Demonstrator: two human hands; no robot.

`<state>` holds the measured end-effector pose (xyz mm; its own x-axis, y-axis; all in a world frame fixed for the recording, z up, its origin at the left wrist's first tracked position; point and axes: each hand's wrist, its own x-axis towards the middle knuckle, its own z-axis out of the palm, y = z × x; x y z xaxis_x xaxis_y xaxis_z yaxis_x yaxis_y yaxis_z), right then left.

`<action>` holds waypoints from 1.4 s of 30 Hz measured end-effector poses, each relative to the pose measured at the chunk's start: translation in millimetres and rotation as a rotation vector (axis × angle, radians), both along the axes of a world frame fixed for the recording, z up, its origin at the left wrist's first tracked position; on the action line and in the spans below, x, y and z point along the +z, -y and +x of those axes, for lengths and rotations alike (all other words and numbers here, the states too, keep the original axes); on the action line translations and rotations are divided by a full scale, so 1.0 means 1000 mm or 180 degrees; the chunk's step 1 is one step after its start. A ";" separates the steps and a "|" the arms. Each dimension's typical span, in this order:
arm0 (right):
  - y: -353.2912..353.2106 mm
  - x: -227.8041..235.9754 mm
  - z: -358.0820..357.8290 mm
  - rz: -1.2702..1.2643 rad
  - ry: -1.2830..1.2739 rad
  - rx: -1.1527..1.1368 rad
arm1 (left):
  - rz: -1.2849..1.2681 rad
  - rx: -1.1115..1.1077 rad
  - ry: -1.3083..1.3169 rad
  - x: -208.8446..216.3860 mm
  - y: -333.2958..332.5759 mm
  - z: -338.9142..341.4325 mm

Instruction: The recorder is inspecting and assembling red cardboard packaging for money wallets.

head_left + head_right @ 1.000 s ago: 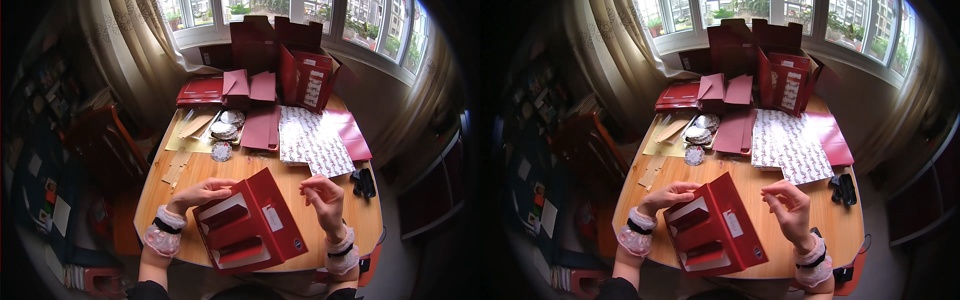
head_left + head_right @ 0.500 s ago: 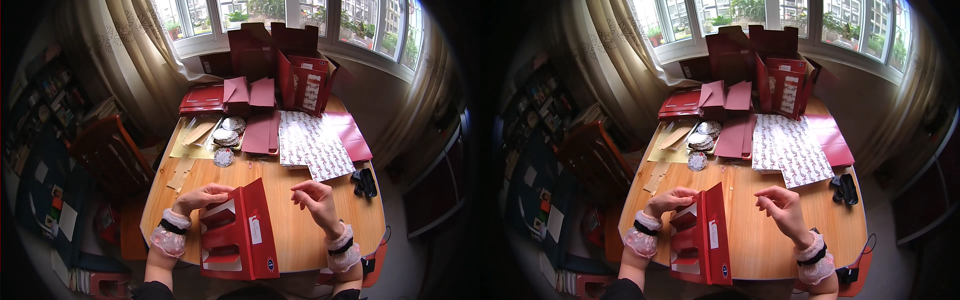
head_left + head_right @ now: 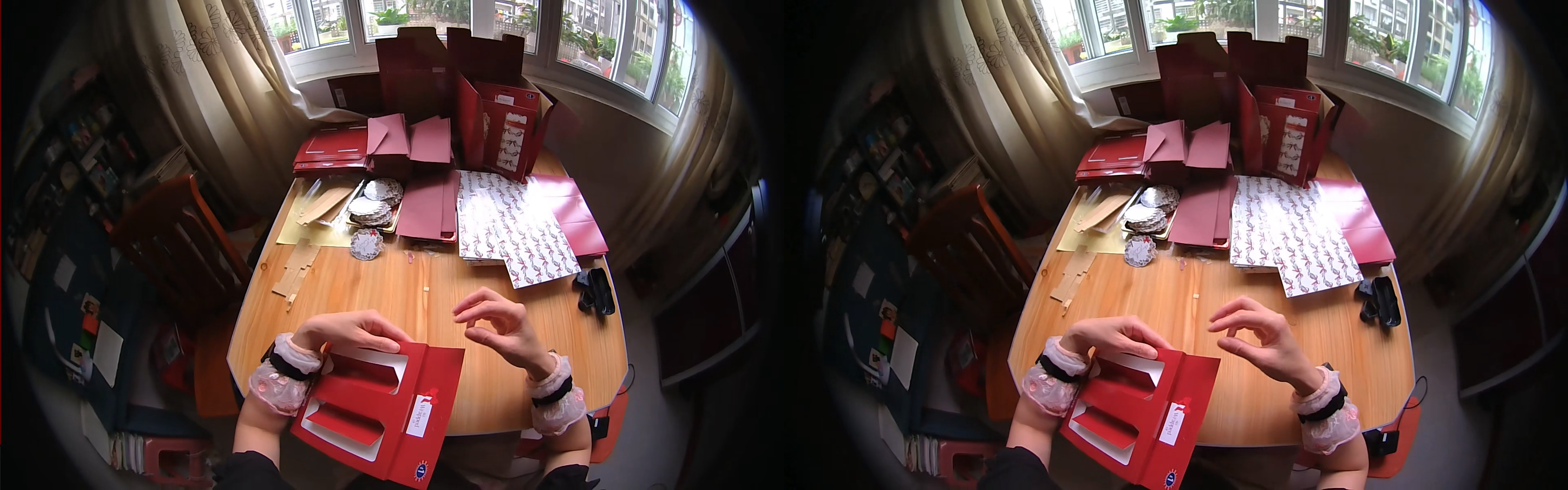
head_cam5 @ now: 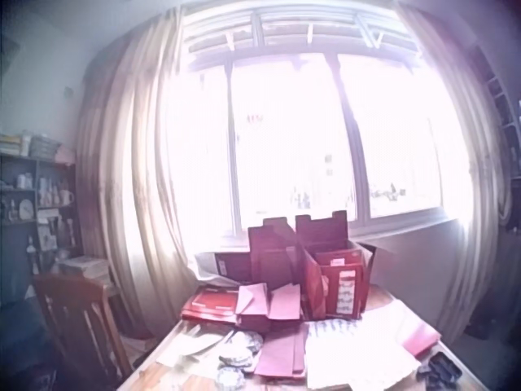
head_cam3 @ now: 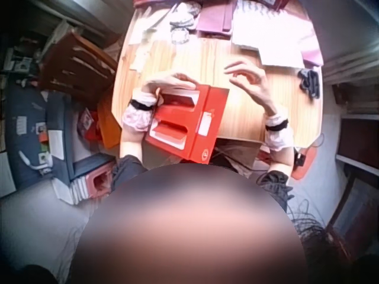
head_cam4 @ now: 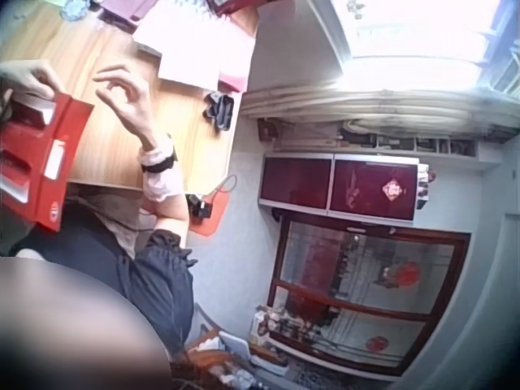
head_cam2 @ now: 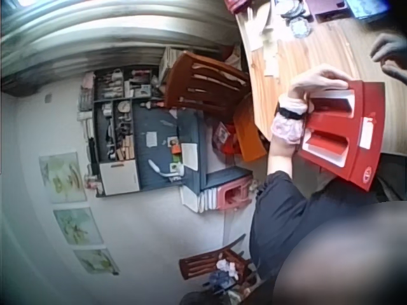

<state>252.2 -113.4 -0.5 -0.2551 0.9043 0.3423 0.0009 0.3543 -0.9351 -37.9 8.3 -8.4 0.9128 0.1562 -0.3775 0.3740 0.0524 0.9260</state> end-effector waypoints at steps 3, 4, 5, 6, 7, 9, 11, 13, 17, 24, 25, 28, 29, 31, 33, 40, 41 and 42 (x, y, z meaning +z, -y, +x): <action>0.001 0.005 -0.009 0.0229 0.0561 0.0466 | 0.0181 -0.0237 -0.0081 0.004 0.008 0.010; 0.002 0.005 -0.012 0.0272 0.0633 0.0665 | 0.0236 -0.0352 -0.0083 0.003 0.010 0.013; 0.002 0.003 -0.013 0.0150 0.0638 0.0903 | 0.0223 -0.0346 -0.0082 0.001 0.012 0.015; 0.004 0.004 -0.015 0.0015 0.0777 0.1084 | 0.0286 -0.0422 -0.0077 -0.001 0.013 0.018; 0.004 0.002 -0.016 0.0037 0.0874 0.1235 | 0.0353 -0.0497 -0.0072 -0.002 0.014 0.020; 0.005 -0.002 -0.019 0.0069 0.1023 0.1442 | 0.0272 -0.0432 0.0024 -0.010 0.015 0.020; 0.006 -0.003 -0.020 -0.0156 0.1071 0.1467 | 0.0195 -0.0381 0.0131 -0.012 0.016 0.023; 0.005 -0.010 -0.020 -0.0293 0.1093 0.1512 | 0.0623 -0.0501 0.0355 -0.010 0.017 0.029; 0.003 -0.016 -0.017 -0.0581 0.1040 0.1623 | 0.1097 -0.0526 0.0332 -0.001 0.017 0.033; -0.005 -0.024 0.001 -0.0948 0.0500 0.0936 | 0.2224 0.1011 0.1337 0.012 0.000 0.016; -0.007 -0.025 0.008 -0.1086 0.0394 0.0750 | 0.2019 0.1310 0.1252 0.019 -0.001 0.010; -0.010 -0.021 0.021 -0.1258 -0.0286 0.0099 | 0.2004 0.1898 0.1235 0.035 0.002 0.000; -0.009 -0.018 0.023 -0.1292 -0.0401 -0.0168 | 0.2206 0.1964 0.1166 0.040 0.006 0.002; -0.009 -0.018 0.022 -0.1096 -0.0735 -0.0644 | 0.2969 0.1968 0.1040 0.045 0.012 0.005; -0.008 -0.019 0.012 -0.1077 -0.0798 -0.0769 | 0.3708 0.1892 0.0997 0.052 0.027 0.012; -0.001 -0.026 -0.018 -0.0981 -0.0830 -0.0979 | 0.4967 0.1749 0.0789 0.031 0.066 0.052; 0.000 -0.026 -0.020 -0.0951 -0.0822 -0.0976 | 0.5063 0.1774 0.0714 0.027 0.067 0.053; 0.001 -0.027 -0.022 -0.0921 -0.0814 -0.0974 | 0.5062 0.1775 0.0703 0.025 0.068 0.053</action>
